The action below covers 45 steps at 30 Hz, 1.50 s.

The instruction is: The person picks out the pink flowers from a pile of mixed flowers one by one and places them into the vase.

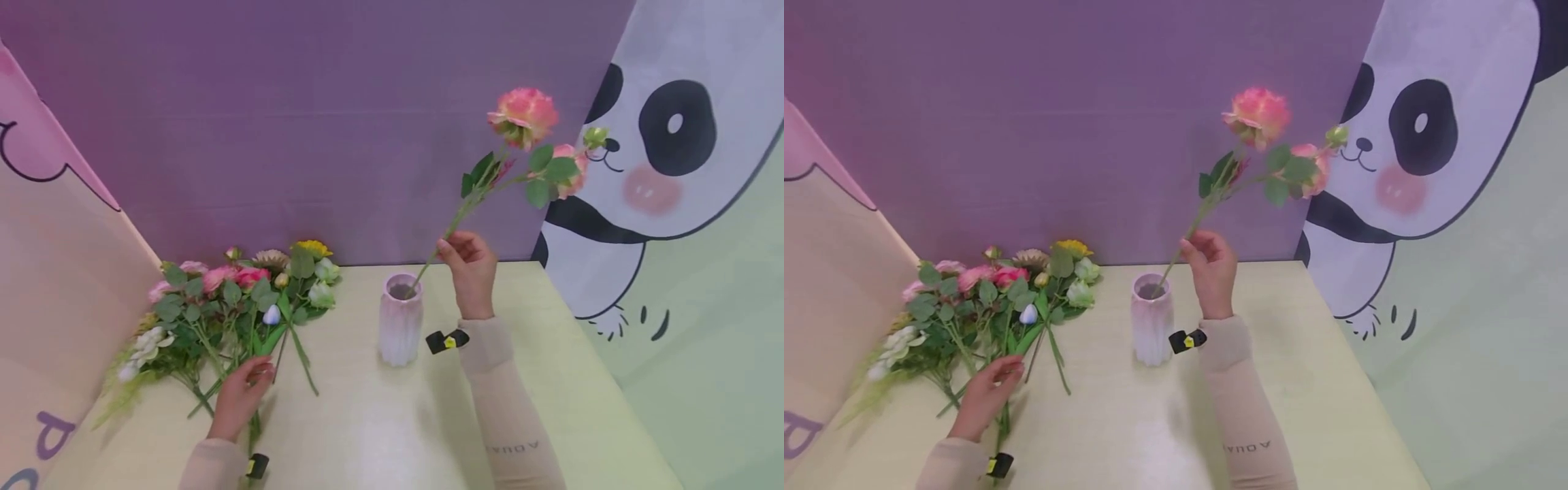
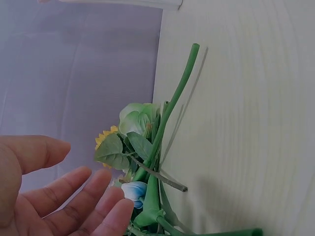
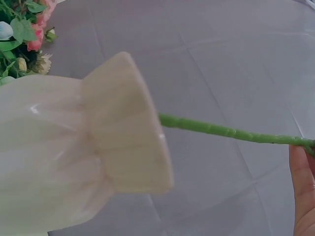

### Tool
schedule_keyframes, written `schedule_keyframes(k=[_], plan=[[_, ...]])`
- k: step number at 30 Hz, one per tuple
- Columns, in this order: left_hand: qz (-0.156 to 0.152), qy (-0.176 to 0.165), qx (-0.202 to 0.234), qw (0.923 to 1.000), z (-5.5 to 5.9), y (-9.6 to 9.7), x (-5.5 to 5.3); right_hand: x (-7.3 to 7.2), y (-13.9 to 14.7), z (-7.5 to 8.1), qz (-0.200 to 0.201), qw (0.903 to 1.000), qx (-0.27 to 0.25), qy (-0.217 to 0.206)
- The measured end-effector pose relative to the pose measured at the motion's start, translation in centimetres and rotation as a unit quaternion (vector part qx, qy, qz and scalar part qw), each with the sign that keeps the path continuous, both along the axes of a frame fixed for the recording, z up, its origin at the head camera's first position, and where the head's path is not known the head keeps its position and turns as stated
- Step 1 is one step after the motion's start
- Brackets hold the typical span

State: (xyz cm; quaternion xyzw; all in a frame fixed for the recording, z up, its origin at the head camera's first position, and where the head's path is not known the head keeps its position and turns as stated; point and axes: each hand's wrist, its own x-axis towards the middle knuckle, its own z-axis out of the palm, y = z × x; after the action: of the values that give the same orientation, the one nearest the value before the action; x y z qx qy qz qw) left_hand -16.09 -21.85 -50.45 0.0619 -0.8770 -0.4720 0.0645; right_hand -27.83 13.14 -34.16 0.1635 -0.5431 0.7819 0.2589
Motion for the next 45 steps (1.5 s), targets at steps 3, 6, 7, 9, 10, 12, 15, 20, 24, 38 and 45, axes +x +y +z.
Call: schedule_keyframes(k=[3, 6, 7, 9, 10, 12, 15, 20, 24, 38, 45], plan=[[-0.003, 0.004, -0.007, 1.0000, 0.1, -0.1, 0.0, 0.0, -0.1, -0.5, 0.000, 0.9999, 0.012, -0.008], [-0.006, 0.009, -0.014, 0.9998, 0.4, -0.3, -0.1, -0.2, -0.3, -1.0, 0.000, 0.9996, 0.025, -0.013], [-0.008, 0.009, -0.016, 0.9998, 0.5, -0.3, -0.2, -0.2, -0.3, -1.2, -0.002, 0.9995, 0.029, -0.015], [-0.011, 0.012, -0.019, 0.9997, 0.7, -0.4, -0.3, -0.3, -0.4, -1.6, -0.004, 0.9992, 0.033, -0.021], [-0.014, 0.012, -0.020, 0.9996, 0.8, -0.4, -0.3, -0.3, -0.5, -1.9, -0.006, 0.9990, 0.035, -0.026], [-0.017, 0.009, -0.022, 0.9996, 0.9, -0.5, -0.3, -0.4, -0.5, -2.4, -0.007, 0.9984, 0.040, -0.040], [-0.019, 0.007, -0.024, 0.9995, 0.9, -0.6, -0.3, -0.2, -0.6, -3.1, -0.009, 0.9964, 0.059, -0.060], [-0.013, 0.001, -0.027, 0.9995, 0.7, -0.8, -0.1, -0.2, -0.7, -4.0, -0.041, 0.9896, 0.116, -0.074], [-0.012, 0.002, -0.026, 0.9996, 0.7, -1.1, -0.3, -0.4, -0.8, -4.4, -0.042, 0.9874, 0.122, -0.092], [0.000, 0.001, -0.041, 0.9992, 0.1, -1.7, -0.3, -0.6, -0.9, -5.5, -0.030, 0.9761, 0.178, -0.121], [-0.002, 0.001, -0.032, 0.9995, -0.1, -1.6, -0.3, -0.4, -0.8, -5.8, -0.025, 0.9711, 0.207, -0.116]])
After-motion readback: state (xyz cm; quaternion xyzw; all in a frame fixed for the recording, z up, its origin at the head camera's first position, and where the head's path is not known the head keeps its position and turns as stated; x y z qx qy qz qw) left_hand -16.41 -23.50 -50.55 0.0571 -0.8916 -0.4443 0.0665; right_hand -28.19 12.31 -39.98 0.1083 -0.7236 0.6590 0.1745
